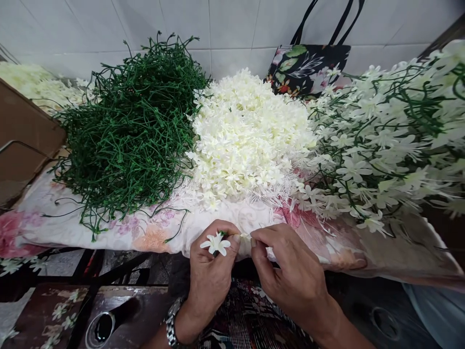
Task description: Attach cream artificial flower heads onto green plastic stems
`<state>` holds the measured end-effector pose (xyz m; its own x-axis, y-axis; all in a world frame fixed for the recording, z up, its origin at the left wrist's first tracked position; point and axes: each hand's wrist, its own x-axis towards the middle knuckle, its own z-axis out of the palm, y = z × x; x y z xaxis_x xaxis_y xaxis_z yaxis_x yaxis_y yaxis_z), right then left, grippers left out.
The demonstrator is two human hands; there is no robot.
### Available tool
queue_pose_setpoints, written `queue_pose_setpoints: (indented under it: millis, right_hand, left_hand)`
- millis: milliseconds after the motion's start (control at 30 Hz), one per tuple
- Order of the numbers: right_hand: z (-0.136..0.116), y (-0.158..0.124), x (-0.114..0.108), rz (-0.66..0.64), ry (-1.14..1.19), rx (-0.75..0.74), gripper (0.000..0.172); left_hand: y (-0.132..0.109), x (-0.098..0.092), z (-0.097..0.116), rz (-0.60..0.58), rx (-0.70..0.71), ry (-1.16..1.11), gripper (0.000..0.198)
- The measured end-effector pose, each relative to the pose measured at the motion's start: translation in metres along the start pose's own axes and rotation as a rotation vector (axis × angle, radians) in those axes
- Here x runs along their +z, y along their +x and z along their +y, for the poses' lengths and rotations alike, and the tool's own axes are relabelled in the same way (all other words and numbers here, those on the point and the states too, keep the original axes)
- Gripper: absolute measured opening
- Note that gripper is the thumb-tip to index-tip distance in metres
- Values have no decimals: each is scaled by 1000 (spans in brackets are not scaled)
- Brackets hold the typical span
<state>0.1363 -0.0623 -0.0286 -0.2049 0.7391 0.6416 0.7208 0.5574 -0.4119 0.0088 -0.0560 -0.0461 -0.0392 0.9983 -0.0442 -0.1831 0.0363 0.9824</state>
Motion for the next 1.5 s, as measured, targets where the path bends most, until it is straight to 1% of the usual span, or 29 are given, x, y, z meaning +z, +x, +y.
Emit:
queue_pose_setpoints:
  millis: [200,333,400,467,533,600,667,767,900,1033,1100,1167,1200,1267,1333,1367,1433,1500]
  right_hand:
    - [1,-1,5,-7,-30,-11,14]
    - [2,-2,5,0,48,33,14]
    - [2,-1,3,-19,97,65,13]
    - [3,0,1,-43,132,91,12]
    - [2,1,-1,-47,147,98,12]
    - [2,2,-1,-29,143,96,12]
    - [1,2,-1,-7,124,86,14]
    - [-1,0,0,29,102,70,16]
    - [-4,-3,4,82,88,46,19]
    - [-6,-5,6,105,103,49,20]
    - [-6,-5,5,105,128,69,19]
    - [-6,-5,4,90,158,94,18]
    - [-5,-5,3,81,173,104,18]
    - [-4,-5,2,66,206,121,18]
    - [-4,-5,1,53,235,128,19]
    - [-4,-5,0,50,246,128,20]
    - [-4,-4,-1,52,256,118,21]
    - [-5,-4,-1,60,265,108,22]
  left_hand:
    - [0,-1,-3,-27,15,-20,9]
    - [1,-4,-5,-64,57,-15,7]
    - [2,-6,-5,-89,86,5,8]
    - [3,-7,-3,-118,147,56,9]
    - [4,-8,0,-140,242,129,10]
    - [5,-7,5,-148,336,197,10]
    - [5,-6,9,-145,400,254,11]
    - [4,-5,11,-141,466,323,13]
    - [0,-6,6,-140,541,408,16]
    - [-3,-7,5,-167,559,450,18]
    - [-3,-7,8,-178,548,423,17]
    - [-3,-7,9,-174,503,373,13]
    - [-3,-8,9,-166,450,334,11]
    - [-4,-8,7,-148,280,203,7]
    - [-3,-9,2,-149,92,34,8]
    - [-3,-9,0,-156,31,-32,9]
    - [-2,-10,-3,-174,-11,-88,10]
    - [-1,-11,-2,-185,13,-66,8]
